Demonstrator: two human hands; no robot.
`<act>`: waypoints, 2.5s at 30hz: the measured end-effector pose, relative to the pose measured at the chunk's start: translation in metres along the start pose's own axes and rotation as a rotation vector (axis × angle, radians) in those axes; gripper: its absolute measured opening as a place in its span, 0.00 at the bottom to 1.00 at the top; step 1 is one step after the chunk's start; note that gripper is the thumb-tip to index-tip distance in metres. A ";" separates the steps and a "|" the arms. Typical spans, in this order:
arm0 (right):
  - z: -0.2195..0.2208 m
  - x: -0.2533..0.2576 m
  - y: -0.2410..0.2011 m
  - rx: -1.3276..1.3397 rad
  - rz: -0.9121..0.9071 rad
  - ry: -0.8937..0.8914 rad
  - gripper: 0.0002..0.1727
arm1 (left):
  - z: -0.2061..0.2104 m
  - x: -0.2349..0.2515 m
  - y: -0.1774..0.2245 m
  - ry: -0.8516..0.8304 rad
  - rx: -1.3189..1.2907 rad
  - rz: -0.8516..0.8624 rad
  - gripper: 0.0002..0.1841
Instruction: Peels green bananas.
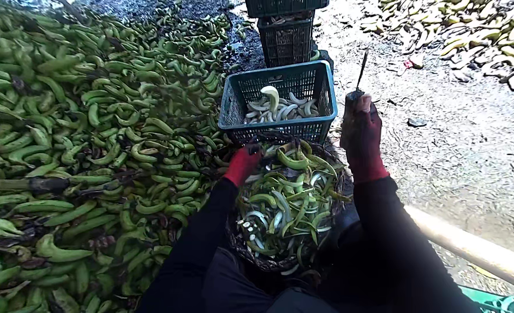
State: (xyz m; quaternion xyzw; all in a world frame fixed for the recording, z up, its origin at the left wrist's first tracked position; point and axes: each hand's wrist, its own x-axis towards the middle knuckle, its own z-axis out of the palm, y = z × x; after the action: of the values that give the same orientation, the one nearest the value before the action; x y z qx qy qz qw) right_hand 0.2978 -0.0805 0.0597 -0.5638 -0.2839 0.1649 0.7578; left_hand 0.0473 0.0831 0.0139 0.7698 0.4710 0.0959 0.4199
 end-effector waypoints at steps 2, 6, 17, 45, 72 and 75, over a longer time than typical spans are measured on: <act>-0.009 0.002 -0.003 0.072 0.024 0.015 0.25 | 0.031 -0.011 -0.060 -0.263 0.577 -0.079 0.25; -0.010 -0.001 -0.007 0.132 0.140 0.027 0.29 | 0.068 -0.031 -0.098 -0.448 0.881 -0.243 0.34; 0.006 -0.017 0.000 0.060 0.163 -0.093 0.29 | 0.038 -0.044 -0.070 -0.154 0.791 -0.069 0.29; 0.069 -0.087 0.042 -0.885 -0.138 -0.976 0.30 | 0.007 -0.082 -0.011 0.019 -1.197 0.127 0.25; 0.071 -0.096 0.025 -0.947 -0.160 -0.686 0.30 | 0.034 -0.076 -0.015 0.529 -0.469 0.081 0.27; 0.075 -0.106 0.033 -0.946 -0.177 -0.744 0.31 | 0.027 -0.076 -0.014 0.664 -0.175 0.119 0.34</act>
State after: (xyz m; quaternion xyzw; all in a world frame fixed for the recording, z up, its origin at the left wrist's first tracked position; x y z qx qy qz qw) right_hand 0.1709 -0.0731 0.0181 -0.7181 -0.6180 0.1433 0.2860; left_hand 0.0124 0.0094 0.0058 0.6839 0.5263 0.4053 0.3018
